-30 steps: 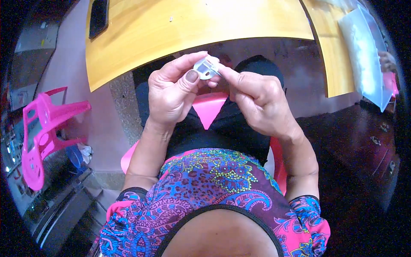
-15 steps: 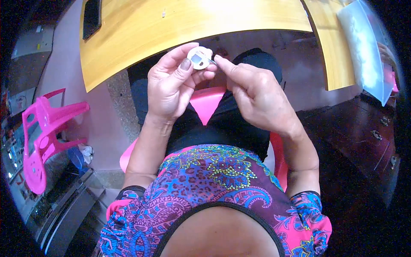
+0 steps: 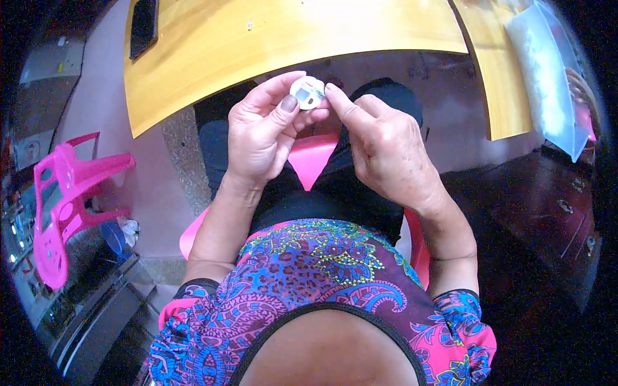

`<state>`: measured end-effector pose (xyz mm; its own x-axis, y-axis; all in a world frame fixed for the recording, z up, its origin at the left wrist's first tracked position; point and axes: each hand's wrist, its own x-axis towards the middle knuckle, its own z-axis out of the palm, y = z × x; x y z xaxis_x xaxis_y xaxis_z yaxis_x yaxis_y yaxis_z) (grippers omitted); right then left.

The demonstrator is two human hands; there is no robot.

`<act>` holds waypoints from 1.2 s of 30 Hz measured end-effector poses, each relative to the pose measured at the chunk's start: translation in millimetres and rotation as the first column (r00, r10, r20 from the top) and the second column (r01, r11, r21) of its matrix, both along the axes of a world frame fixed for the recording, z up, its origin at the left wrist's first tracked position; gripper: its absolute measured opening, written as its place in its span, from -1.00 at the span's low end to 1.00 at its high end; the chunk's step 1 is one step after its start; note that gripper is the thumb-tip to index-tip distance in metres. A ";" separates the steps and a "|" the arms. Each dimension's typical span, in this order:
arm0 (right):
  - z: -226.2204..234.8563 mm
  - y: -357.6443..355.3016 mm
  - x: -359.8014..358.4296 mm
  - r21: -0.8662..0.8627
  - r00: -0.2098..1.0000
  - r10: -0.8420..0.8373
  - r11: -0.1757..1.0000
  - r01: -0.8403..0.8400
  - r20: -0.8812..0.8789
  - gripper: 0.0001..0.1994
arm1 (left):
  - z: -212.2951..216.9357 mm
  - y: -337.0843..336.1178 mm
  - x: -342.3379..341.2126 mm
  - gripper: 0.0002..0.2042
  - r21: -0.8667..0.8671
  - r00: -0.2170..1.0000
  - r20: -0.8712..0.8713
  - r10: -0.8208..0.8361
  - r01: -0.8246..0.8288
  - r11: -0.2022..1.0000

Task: The person uses a small tool to scrape the inner surface of a white plastic component before gathering more pieces from a bin to continue the task.

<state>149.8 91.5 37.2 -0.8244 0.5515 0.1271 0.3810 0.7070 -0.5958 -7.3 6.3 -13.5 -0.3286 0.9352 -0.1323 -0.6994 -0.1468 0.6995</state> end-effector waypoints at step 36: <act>-0.6 17.3 9.3 -0.134 0.972 0.223 0.968 -0.213 0.070 -0.59 | -5.6 -4.7 6.4 -0.75 -0.033 0.878 -0.476 -0.051 0.040 0.999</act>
<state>159.2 108.8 36.6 -0.9313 0.3643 -0.0060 0.2783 0.7006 -0.6571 -0.9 1.6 -19.2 -0.3137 0.9495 0.0093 -0.2863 -0.1040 0.9525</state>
